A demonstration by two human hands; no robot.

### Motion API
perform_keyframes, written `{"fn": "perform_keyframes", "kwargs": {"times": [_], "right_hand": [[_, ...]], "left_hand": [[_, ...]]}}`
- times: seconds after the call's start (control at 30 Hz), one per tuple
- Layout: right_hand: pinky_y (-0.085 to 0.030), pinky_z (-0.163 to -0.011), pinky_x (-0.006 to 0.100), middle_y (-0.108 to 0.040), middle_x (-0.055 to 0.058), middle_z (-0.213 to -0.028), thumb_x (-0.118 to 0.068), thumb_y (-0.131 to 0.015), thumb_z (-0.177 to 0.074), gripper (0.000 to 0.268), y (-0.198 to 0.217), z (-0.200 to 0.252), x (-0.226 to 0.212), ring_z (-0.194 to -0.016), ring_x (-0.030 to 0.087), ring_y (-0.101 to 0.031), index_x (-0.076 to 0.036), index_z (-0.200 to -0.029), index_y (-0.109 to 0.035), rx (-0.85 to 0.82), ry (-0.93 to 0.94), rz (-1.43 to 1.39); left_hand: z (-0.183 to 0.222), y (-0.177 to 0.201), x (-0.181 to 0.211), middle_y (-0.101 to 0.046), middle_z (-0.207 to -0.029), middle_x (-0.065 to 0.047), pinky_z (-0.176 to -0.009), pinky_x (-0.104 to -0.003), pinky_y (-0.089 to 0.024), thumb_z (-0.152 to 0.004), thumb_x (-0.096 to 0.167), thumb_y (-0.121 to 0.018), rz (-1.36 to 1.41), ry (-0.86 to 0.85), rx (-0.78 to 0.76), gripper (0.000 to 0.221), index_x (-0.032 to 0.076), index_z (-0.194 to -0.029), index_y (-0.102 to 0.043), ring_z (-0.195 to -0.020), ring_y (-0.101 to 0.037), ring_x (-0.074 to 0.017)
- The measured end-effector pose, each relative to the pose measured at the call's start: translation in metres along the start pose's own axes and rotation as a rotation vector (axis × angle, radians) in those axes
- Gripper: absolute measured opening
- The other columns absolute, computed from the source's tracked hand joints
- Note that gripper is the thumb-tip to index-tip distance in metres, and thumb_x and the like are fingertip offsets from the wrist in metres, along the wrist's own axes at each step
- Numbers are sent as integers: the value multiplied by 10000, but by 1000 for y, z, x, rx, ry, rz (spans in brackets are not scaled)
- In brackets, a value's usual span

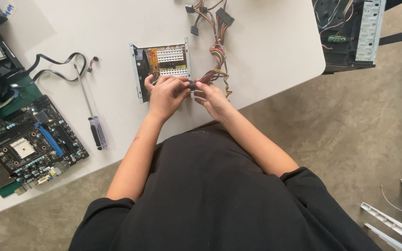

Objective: Reassembling a computer power supply unit by aligning the metal cover and securing it with a screwdriver.

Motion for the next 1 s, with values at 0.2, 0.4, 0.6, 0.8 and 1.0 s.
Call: {"fn": "perform_keyframes", "kwargs": {"times": [0.2, 0.4, 0.6, 0.8, 1.0], "right_hand": [[-514, -1086, 594, -459, 322, -1571, -429, -612, -1106, 723, -17, 28, -14, -1411, 456, -535, 55, -1586, -370, 55, 35, 377], [-540, -887, 396, -644, -40, -1002, -237, -750, -934, 230, -20, 64, -48, -955, 226, -678, -236, -1163, -733, 174, 824, 1479], [7, -1255, 667, -457, 135, -1675, -201, -910, -841, 936, -43, 51, -73, -1579, 310, -353, -118, -1639, -428, 74, 917, 1804], [130, -1241, 673, -538, 154, -1603, -203, -856, -896, 832, -37, 56, -62, -1574, 307, -381, -62, -1619, -467, 71, 908, 1829], [-26, -1271, 672, -700, -24, -1338, -153, -727, -986, 454, -22, 37, -56, -1359, 182, -612, -239, -1413, -599, 172, 1139, 1758]], "left_hand": [[4, -4, -4, -761, -1204, 154, -1156, -575, -154, -962, 335, -832, 36, 58, 39, 153, 352, -1094, -757, -1175, -636, -108], [5, -7, -5, -751, -1199, 138, -1166, -597, -144, -969, 336, -825, 35, 70, 38, 236, 353, -1193, -753, -1182, -631, -118], [13, 7, 1, -699, -1319, 46, -1144, -654, -136, -875, 278, -891, -128, -54, 38, 456, 288, -1301, -727, -1273, -570, -201], [32, 17, 10, -676, -1344, 26, -1156, -650, -98, -909, 275, -873, -157, -79, 86, 458, 253, -1337, -713, -1296, -559, -196], [19, -7, 11, -759, -1172, 119, -1155, -613, -136, -1000, 269, -778, -207, -155, 209, 212, 347, -1197, -767, -1201, -642, -106]]}}
Point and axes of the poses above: each hand's wrist, its own z-axis away from the middle knuckle, its own y-axis out of the back of the hand, x = y × z, the point moved 7 cm from there along -z, towards the middle knuckle
